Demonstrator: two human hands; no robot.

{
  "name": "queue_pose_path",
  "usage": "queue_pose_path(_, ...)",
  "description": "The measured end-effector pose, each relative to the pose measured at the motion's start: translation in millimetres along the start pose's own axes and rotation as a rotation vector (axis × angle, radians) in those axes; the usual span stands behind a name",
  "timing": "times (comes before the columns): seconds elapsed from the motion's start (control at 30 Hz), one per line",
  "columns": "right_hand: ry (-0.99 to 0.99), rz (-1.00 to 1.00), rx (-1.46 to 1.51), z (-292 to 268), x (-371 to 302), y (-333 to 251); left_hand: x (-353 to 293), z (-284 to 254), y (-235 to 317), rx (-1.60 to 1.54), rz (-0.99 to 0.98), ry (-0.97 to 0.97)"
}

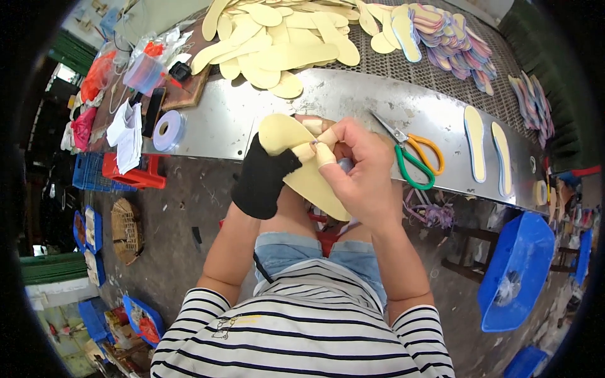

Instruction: Applying adhesive tape to the edges of shoe insoles.

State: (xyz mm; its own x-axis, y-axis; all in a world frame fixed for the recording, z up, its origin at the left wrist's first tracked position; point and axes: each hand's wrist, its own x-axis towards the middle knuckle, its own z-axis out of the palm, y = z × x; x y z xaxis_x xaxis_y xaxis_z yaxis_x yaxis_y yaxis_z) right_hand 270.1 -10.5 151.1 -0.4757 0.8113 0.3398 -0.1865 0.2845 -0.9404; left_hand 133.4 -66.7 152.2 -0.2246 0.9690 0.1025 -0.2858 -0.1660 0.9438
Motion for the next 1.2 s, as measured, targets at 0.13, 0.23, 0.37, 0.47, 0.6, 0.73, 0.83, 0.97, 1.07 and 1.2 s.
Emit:
queue_pose_path(0.13, 0.018, 0.313, 0.290, -7, -3, 3, 12, -8, 3, 0.059, -0.020, -0.050)
queue_pose_path(0.23, 0.002, 0.536, 0.453, -17, -3, -4, 12, -17, 15, 0.136, -0.053, -0.017)
queue_pose_path(0.37, -0.036, 0.265, 0.082, -29, -10, -7, 11, -17, 15, 0.161, -0.024, 0.007)
queue_pose_path(0.47, 0.133, -0.164, -0.442, -11, -11, -8, 12, -18, 12, 0.050, 0.002, 0.011)
queue_pose_path(0.6, 0.110, 0.123, -0.217, -9, -21, -6, 12, -13, 12, 0.090, 0.085, 0.026)
queue_pose_path(0.73, 0.054, 0.178, 0.061, -9, -21, 5, 12, -10, 12, 0.063, 0.050, 0.022)
queue_pose_path(0.83, -0.064, 0.259, 0.133, -11, -15, 3, 15, -8, 15, 0.107, 0.026, -0.027)
queue_pose_path(0.97, -0.077, 0.280, 0.225, -7, -11, 7, 28, -4, 16, -0.265, -0.121, -0.125)
queue_pose_path(1.07, 0.057, 0.128, 0.210, -1, -3, 11, 25, -19, -6, -0.110, -0.188, -0.098)
queue_pose_path(1.2, -0.014, 0.205, 0.209, 13, -2, 31, -2, -6, -41, -0.172, 0.078, 0.025)
